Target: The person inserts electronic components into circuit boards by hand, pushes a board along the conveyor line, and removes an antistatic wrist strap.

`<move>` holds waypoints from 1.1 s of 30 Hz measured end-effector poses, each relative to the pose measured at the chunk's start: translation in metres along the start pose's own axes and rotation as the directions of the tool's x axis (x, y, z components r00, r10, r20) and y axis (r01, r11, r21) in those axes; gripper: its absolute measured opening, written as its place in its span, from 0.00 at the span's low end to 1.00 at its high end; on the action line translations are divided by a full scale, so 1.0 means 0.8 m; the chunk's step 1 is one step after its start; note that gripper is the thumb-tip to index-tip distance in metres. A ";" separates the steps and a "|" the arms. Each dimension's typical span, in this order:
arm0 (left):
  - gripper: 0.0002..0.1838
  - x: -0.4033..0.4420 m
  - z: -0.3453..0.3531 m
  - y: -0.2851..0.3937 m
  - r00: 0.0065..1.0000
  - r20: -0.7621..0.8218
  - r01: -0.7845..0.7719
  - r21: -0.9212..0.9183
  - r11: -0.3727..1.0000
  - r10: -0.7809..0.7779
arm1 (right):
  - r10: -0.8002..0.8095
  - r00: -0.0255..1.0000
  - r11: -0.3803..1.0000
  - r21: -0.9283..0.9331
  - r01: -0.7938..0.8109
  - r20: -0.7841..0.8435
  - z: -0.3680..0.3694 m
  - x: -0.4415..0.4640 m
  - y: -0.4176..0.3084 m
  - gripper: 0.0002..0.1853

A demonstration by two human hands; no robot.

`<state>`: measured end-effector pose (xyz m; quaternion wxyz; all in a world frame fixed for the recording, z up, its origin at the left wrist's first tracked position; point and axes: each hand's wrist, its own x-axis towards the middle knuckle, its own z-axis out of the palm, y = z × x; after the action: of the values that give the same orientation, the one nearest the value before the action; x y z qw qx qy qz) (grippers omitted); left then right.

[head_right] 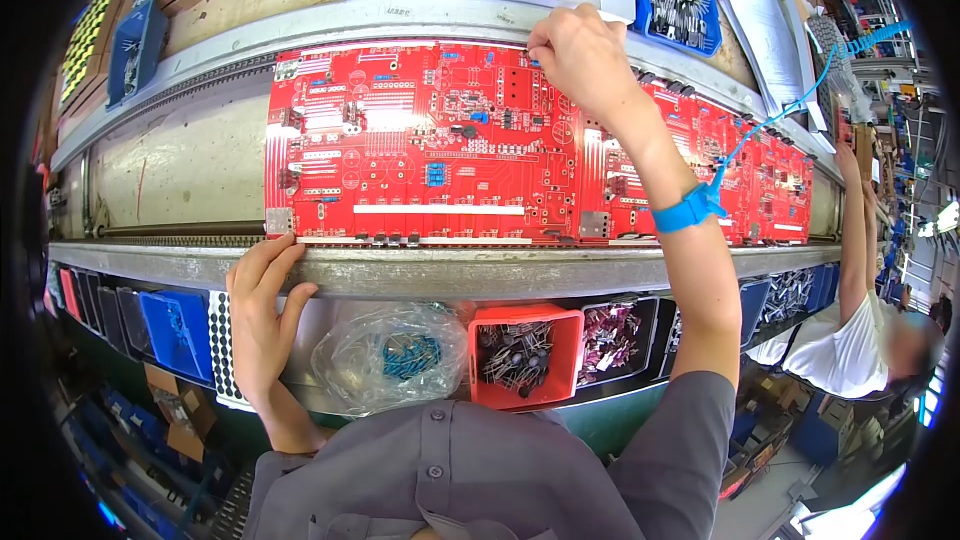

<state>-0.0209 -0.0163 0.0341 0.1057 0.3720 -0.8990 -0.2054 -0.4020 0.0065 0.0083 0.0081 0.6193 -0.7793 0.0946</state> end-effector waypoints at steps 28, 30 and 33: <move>0.20 -0.001 0.000 -0.003 1.000 -0.014 0.006 -0.031 0.999 -0.006 | 0.076 0.997 0.991 0.108 -0.079 0.030 -0.009 0.086 0.095 0.08; 0.20 0.000 0.000 -0.002 1.000 -0.017 0.007 -0.034 0.999 -0.007 | 0.098 0.993 0.989 0.100 -0.105 0.071 -0.003 0.096 0.100 0.07; 0.20 -0.001 0.000 -0.003 1.000 -0.014 0.007 -0.038 0.999 -0.008 | 0.116 0.982 0.988 0.087 -0.130 0.150 0.008 0.106 0.110 0.06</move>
<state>-0.0191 -0.0174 0.0327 0.1182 0.3746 -0.8929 -0.2202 -0.5060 -0.0571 0.0008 -0.0843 0.5750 -0.8091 0.0873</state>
